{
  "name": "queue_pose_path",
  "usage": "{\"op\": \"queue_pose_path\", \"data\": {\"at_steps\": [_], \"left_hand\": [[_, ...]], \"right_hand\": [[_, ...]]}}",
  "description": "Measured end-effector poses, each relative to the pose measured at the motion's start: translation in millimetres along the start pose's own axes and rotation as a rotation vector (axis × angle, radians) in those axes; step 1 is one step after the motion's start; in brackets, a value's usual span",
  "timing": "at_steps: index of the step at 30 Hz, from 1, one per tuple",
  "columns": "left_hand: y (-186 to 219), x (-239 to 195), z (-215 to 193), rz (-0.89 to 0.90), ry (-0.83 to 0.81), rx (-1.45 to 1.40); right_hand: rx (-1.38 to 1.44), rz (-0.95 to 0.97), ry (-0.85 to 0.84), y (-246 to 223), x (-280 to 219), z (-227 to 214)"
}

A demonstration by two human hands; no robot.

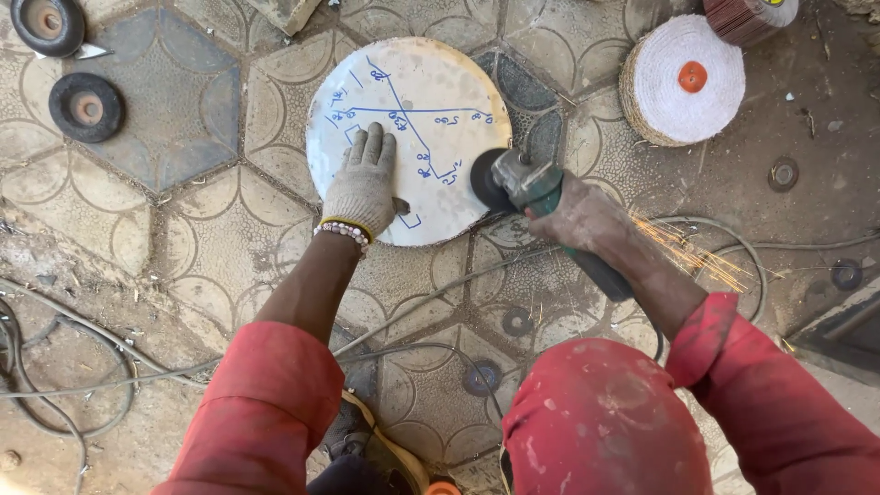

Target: Using an angle grinder to cut a circular metal plate along marked lines on the ground

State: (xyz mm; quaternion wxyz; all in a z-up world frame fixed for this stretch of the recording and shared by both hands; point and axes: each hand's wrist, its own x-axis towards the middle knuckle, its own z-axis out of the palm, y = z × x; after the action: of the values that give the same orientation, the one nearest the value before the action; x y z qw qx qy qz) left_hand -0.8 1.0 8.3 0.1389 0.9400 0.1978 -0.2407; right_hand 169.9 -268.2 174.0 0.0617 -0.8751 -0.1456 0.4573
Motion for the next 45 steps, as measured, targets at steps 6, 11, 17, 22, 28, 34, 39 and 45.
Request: {"op": "queue_pose_path", "data": {"at_steps": [6,11,17,22,28,34,39,45], "left_hand": [[1.5,-2.2,0.8,0.011,0.015,-0.004],[0.5,-0.7,-0.6,0.000,0.009,-0.009],[2.0,-3.2,-2.2,-0.006,0.005,-0.009],[3.5,-4.0,0.4,-0.014,0.004,0.000],[2.4,-3.0,-0.5,-0.008,0.008,-0.017],[1.1,-2.6,2.4,-0.003,0.027,-0.020],[0.4,-1.5,3.7,-0.005,0.018,-0.014],[0.1,0.1,6.0,-0.005,0.020,-0.002]], "right_hand": [[0.114,0.011,0.015,-4.6,1.5,-9.5],[-0.024,0.010,-0.005,28.9,22.1,10.9],[-0.004,0.017,0.022,14.1,16.0,-0.4],[-0.015,-0.015,0.045,26.3,60.5,-1.5],[-0.019,0.024,0.004,11.8,3.2,3.6],[0.007,-0.048,0.045,35.1,96.6,17.9],[0.079,0.072,-0.006,-12.1,-25.4,-17.8],[-0.007,0.102,-0.054,-20.6,-38.4,-10.9]]}}
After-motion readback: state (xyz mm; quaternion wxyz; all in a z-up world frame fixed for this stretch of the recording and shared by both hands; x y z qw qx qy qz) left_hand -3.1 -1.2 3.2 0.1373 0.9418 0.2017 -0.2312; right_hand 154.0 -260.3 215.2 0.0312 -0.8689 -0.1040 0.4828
